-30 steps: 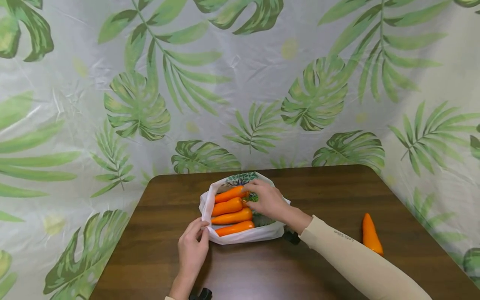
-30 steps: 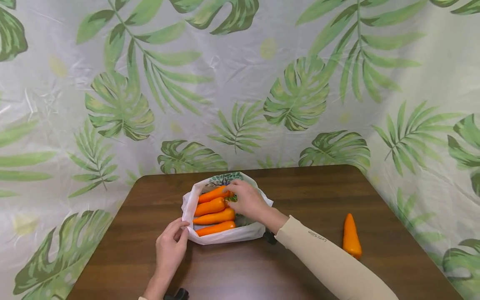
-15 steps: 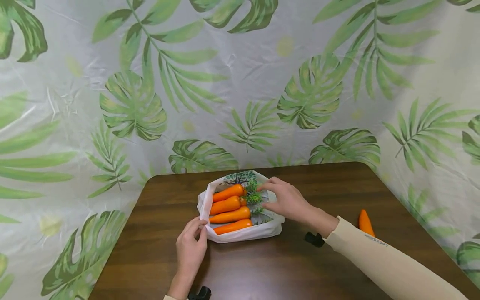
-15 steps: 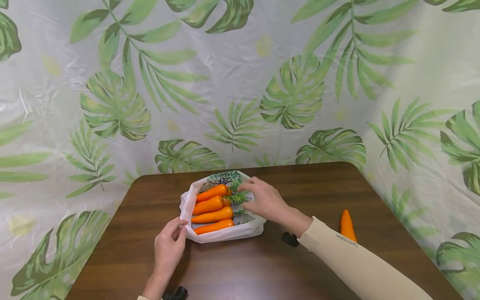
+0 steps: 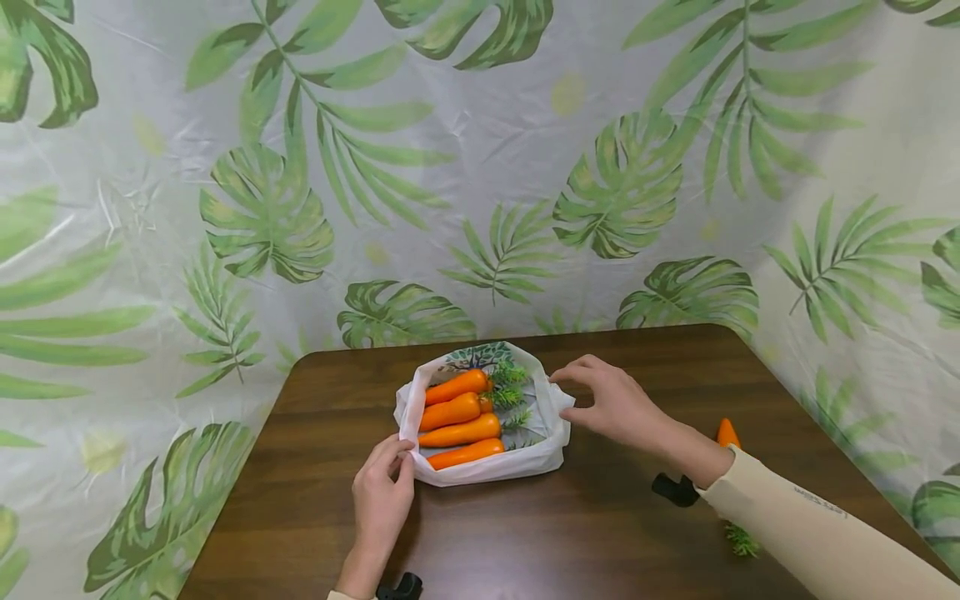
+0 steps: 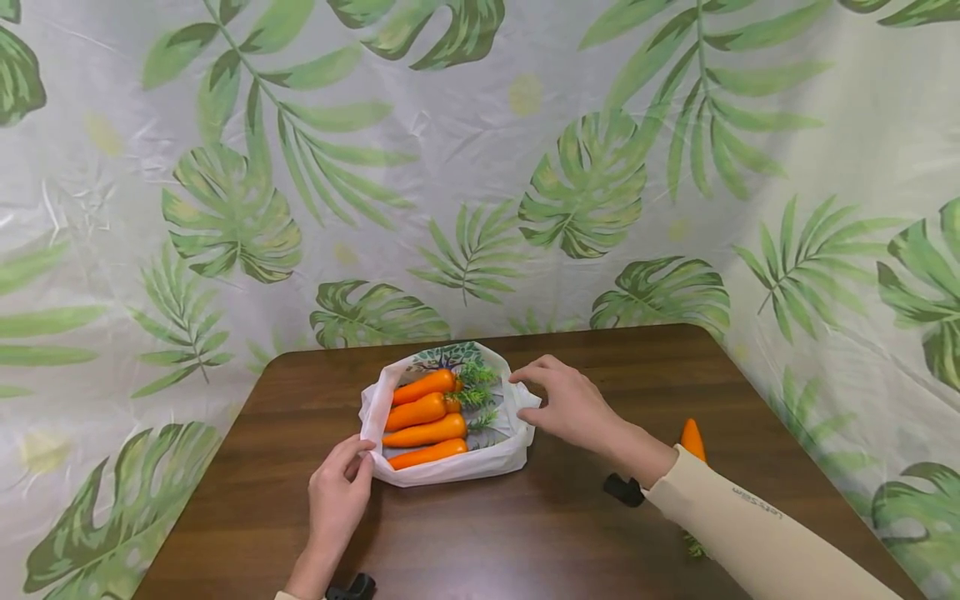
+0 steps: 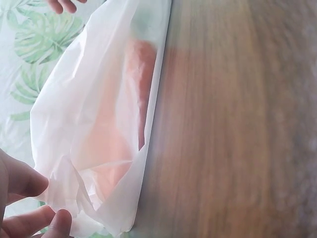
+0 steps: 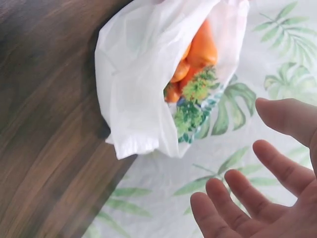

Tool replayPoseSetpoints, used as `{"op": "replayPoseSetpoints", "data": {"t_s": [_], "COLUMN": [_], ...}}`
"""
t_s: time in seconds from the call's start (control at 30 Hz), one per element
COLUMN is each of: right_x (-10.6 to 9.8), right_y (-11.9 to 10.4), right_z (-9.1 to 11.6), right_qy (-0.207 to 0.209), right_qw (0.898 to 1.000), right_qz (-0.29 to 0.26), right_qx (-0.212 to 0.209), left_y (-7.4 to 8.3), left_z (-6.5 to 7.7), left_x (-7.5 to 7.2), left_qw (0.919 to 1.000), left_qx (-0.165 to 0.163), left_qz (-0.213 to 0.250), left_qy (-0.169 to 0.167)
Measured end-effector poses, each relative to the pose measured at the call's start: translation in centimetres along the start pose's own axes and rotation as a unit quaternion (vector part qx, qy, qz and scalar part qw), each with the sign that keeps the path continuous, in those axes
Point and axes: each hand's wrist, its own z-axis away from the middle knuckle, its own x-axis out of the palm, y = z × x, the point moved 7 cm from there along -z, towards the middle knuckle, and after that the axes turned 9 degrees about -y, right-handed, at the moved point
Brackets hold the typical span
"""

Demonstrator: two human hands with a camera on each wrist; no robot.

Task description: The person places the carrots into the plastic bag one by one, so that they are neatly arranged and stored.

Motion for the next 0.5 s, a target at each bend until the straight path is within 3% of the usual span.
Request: {"op": "replayPoseSetpoints", "data": {"t_s": [0.5], "right_x": [-3.0], "right_y": [3.3], "right_z": [4.9], "right_qy": [0.016], "right_qw": [0.999], "right_qz": [0.006], "right_qx": [0.043], "left_y": [0.2], "left_z": [0.0], "left_x": [0.0], "left_qw": [0.9998], "left_qx": [0.012], "left_qz": [-0.015], "left_qy": [0.01]}}
